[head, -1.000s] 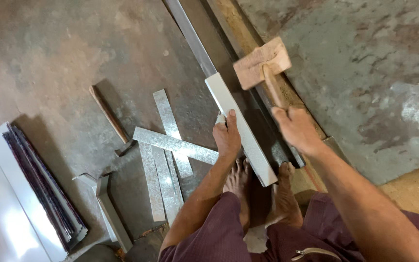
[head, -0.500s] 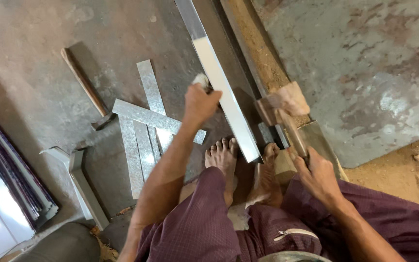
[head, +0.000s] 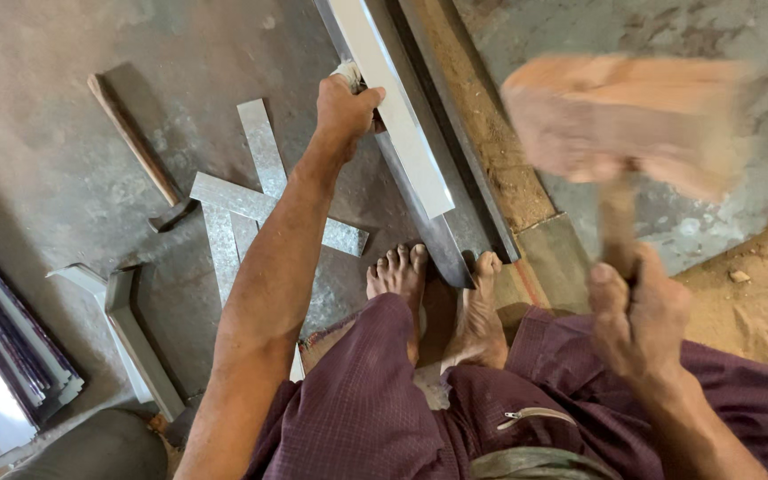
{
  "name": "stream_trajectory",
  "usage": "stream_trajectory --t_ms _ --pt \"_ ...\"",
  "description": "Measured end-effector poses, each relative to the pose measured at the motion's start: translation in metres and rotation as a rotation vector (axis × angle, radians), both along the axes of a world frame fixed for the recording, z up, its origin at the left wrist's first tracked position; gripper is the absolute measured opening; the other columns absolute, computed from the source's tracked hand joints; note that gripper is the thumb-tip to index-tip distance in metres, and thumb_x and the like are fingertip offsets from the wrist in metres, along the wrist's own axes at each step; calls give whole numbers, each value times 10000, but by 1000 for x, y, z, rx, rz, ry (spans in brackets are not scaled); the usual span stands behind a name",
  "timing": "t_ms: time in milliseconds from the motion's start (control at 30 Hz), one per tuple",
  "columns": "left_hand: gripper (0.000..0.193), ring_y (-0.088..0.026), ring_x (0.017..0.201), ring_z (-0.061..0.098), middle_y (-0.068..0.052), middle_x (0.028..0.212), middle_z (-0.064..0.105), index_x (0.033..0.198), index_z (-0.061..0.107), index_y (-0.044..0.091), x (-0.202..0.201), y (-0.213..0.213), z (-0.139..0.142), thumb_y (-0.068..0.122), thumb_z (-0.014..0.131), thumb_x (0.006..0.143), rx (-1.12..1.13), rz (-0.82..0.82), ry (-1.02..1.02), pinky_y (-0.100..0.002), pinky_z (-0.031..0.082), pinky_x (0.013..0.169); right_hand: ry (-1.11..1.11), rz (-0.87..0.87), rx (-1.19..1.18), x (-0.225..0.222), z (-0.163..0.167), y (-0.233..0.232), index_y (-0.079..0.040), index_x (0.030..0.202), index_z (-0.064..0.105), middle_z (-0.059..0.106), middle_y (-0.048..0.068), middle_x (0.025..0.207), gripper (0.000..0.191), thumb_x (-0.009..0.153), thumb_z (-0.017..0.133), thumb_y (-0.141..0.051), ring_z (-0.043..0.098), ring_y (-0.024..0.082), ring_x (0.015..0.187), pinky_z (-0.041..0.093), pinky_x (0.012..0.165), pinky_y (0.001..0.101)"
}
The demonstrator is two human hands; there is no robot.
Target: The person sits on the floor and repeatedly hammers thin metal strips against a metal anvil using a wooden mallet. They pick up strips from a pile, place them on the anvil, and strike them multiple times before moving to the next strip.
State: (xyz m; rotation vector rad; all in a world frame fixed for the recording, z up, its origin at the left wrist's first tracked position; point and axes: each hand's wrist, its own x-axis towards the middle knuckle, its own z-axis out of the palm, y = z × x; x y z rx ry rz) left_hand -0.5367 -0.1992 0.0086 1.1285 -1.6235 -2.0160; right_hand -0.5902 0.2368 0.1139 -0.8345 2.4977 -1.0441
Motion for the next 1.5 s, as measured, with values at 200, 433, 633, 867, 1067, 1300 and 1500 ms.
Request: stream_trajectory --t_ms 200,433,633,867,1067,1300,1500 --pt "230 -214 759 755 -98 872 758 1045 710 -12 3 2 -14 40 710 821 -163 11 -70 -395 650 652 172 223 159 29 -30 -16 -51 1068 553 603 175 813 235 1059 539 -286 587 367 720 463 612 476" --pt "272 -219 803 731 -138 862 745 989 752 19 15 20 -16 209 825 807 -578 -90 -333 -377 579 737 0 -34 232 35 3 -14 -19 1100 576 588 255 753 264 1014 574 -268 592 427 653 472 590 497" --pt "220 -184 738 749 -109 825 774 1000 724 30 33 81 5 146 723 814 -428 -16 -121 -347 606 676 -227 -192 267 53 53 11 -26 1094 594 604 182 651 302 1022 547 -315 597 275 564 482 555 433" --pt "211 -163 704 748 -100 810 771 1004 728 32 43 101 -9 147 716 828 -381 -23 -178 -338 607 650 -299 -154 229 59 50 8 -5 1028 595 586 165 633 335 997 542 -334 543 231 563 475 550 419" --pt "191 -181 662 732 -122 755 748 923 731 4 47 99 -11 177 735 841 -234 -1 -213 -369 613 606 -123 -71 147 33 46 -39 1 942 560 610 208 682 371 1063 476 -339 601 361 624 455 607 474" --pt "174 -174 606 729 -100 697 733 875 722 3 48 106 18 175 717 850 -273 1 -210 -352 598 586 156 100 -87 -15 49 -117 27 1014 521 554 236 682 342 1087 497 -307 591 387 585 449 561 490" --pt "179 -173 602 730 -116 706 736 859 709 -10 48 101 12 168 721 848 -254 -3 -209 -351 606 576 218 214 -461 -15 36 -191 47 1072 472 582 233 704 314 1092 491 -266 610 413 627 480 542 451"
